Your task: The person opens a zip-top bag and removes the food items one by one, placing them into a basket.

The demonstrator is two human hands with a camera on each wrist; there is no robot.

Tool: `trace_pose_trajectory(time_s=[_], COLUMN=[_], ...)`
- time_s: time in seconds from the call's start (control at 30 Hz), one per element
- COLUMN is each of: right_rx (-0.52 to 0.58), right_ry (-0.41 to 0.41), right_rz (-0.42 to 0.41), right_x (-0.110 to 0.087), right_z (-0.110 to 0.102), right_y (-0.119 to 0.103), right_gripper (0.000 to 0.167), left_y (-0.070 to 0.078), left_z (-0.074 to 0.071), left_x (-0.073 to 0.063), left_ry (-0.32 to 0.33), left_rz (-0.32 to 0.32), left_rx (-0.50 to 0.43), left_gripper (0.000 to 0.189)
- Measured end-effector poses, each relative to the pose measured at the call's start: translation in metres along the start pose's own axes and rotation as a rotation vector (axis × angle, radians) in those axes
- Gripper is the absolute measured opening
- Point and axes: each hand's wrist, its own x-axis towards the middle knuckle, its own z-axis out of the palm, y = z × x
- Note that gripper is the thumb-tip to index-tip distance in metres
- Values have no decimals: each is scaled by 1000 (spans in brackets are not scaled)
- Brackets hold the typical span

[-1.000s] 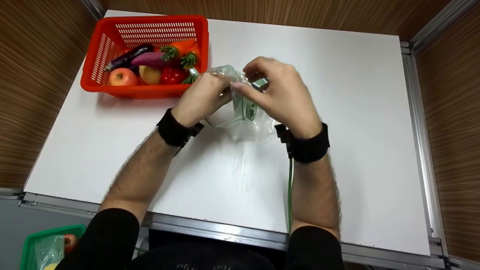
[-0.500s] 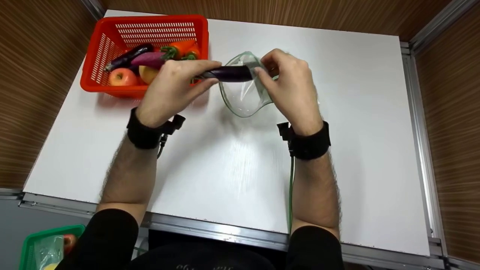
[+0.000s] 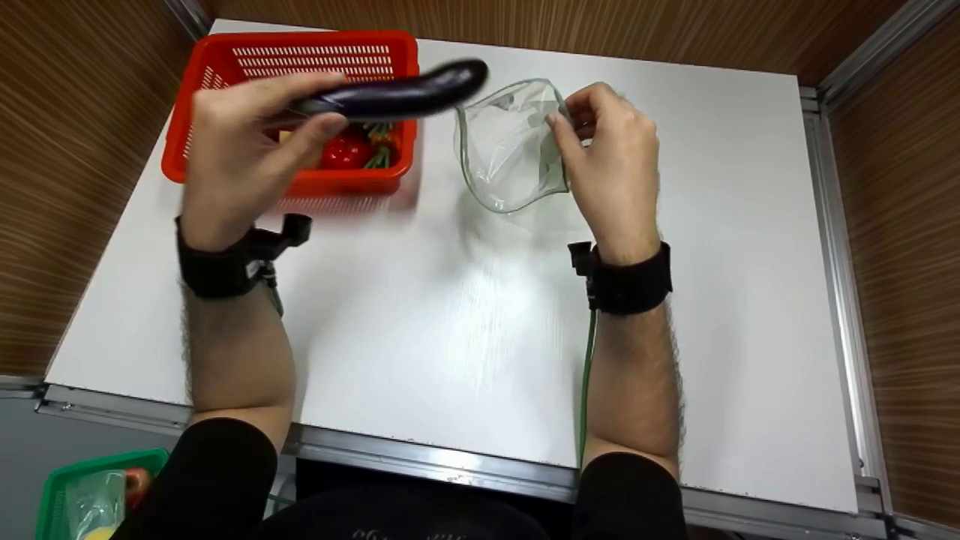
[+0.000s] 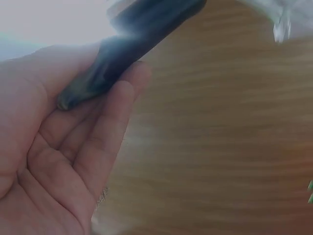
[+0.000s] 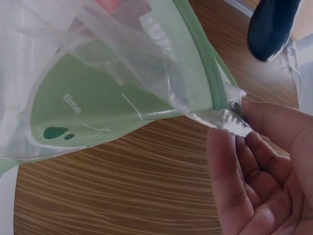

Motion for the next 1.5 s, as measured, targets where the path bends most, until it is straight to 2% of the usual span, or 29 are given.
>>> trace_pose_trajectory(time_s=[0.13, 0.23, 0.33, 0.43, 0.5, 0.6, 0.7, 0.83, 1.03, 1.23, 1.5], right_rx=[4, 13, 17, 13, 9, 11, 23, 29, 18, 11, -13], right_ry=[9, 9, 7, 7, 8, 8, 8, 9, 0, -6, -19], right_rz=[9, 8, 4, 4, 5, 7, 6, 0, -2, -3, 2], right_x=[2, 3, 4, 4, 4, 4, 3, 3, 4, 4, 3], right_z=[-2, -3, -4, -5, -6, -5, -5, -5, -4, -5, -6], right_y=[1, 3, 4, 6, 7, 8, 8, 8, 7, 7, 8], right_gripper=[16, 15, 15, 15, 15, 14, 13, 12, 15, 17, 19], left_y=[-13, -26, -41, -59, -72, -94, -114, -136, -155, -167, -171], left_z=[-24, -38, -48, -54, -57, -59, -59, -58, -54, -47, -43], left_x=[-6, -8, -8, -7, -7, -8, -11, -14, -18, -20, -22], left_ry=[112, 183, 261, 325, 349, 358, 342, 287, 168, 70, -23], left_rz=[-48, -117, -250, -411, -504, -591, -668, -757, -851, -875, -880], left_rx=[16, 51, 72, 102, 130, 188, 224, 267, 314, 306, 308], left_gripper=[46, 46, 44, 43, 43, 41, 37, 37, 40, 41, 44])
